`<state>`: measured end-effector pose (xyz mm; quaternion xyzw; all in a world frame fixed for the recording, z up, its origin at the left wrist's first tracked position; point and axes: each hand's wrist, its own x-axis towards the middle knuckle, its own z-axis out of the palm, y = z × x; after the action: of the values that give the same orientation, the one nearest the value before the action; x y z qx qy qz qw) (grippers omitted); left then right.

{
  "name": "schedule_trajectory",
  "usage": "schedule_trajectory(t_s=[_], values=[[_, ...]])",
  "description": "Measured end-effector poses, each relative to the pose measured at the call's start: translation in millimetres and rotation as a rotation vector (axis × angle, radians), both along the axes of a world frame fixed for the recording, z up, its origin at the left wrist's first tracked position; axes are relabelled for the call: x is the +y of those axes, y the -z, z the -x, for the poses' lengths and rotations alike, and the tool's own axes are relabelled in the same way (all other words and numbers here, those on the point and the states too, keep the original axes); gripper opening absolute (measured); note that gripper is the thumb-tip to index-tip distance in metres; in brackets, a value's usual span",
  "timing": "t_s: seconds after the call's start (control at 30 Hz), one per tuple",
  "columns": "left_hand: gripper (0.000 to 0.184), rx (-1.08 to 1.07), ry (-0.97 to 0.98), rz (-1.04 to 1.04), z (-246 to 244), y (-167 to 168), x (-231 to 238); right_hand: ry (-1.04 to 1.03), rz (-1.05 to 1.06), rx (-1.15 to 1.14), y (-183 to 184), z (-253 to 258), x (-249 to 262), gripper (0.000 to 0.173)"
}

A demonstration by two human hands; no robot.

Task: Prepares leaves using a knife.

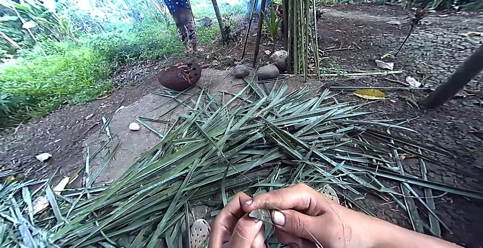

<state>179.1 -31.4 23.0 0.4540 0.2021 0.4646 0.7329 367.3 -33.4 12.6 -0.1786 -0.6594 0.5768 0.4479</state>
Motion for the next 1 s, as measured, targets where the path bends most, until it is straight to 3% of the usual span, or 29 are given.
schedule_trajectory(t_s=[0.13,0.33,0.4,0.5,0.6,0.7,0.77,0.87,0.93,1.0], values=[[0.029,0.036,0.016,-0.044,3,0,2,0.109,0.026,0.069,-6,-4,-1,0.037],[0.031,0.084,-0.003,-0.005,6,4,4,0.411,0.121,0.360,-25,-47,2,0.036],[0.032,0.085,-0.013,0.010,6,4,4,0.396,0.146,0.379,-22,-48,4,0.043],[0.032,0.083,-0.008,0.003,5,4,5,0.286,0.114,0.211,-9,-33,4,0.057],[0.031,0.129,0.008,-0.021,2,3,5,0.324,-0.039,0.059,2,-5,-1,0.035],[0.026,0.206,0.018,-0.044,-2,2,6,0.436,-0.125,0.056,12,12,-1,0.009],[0.021,0.299,0.027,-0.110,0,3,13,0.510,-0.132,0.085,9,6,4,0.006],[0.012,0.564,0.042,-0.404,15,11,40,0.731,-0.089,0.182,-22,-29,18,0.012],[0.020,0.788,-0.028,-0.561,32,24,66,0.920,-0.140,0.257,-54,-64,28,0.018],[0.026,1.049,-0.076,-0.583,55,34,92,1.080,-0.244,0.341,-84,-103,37,0.022]])
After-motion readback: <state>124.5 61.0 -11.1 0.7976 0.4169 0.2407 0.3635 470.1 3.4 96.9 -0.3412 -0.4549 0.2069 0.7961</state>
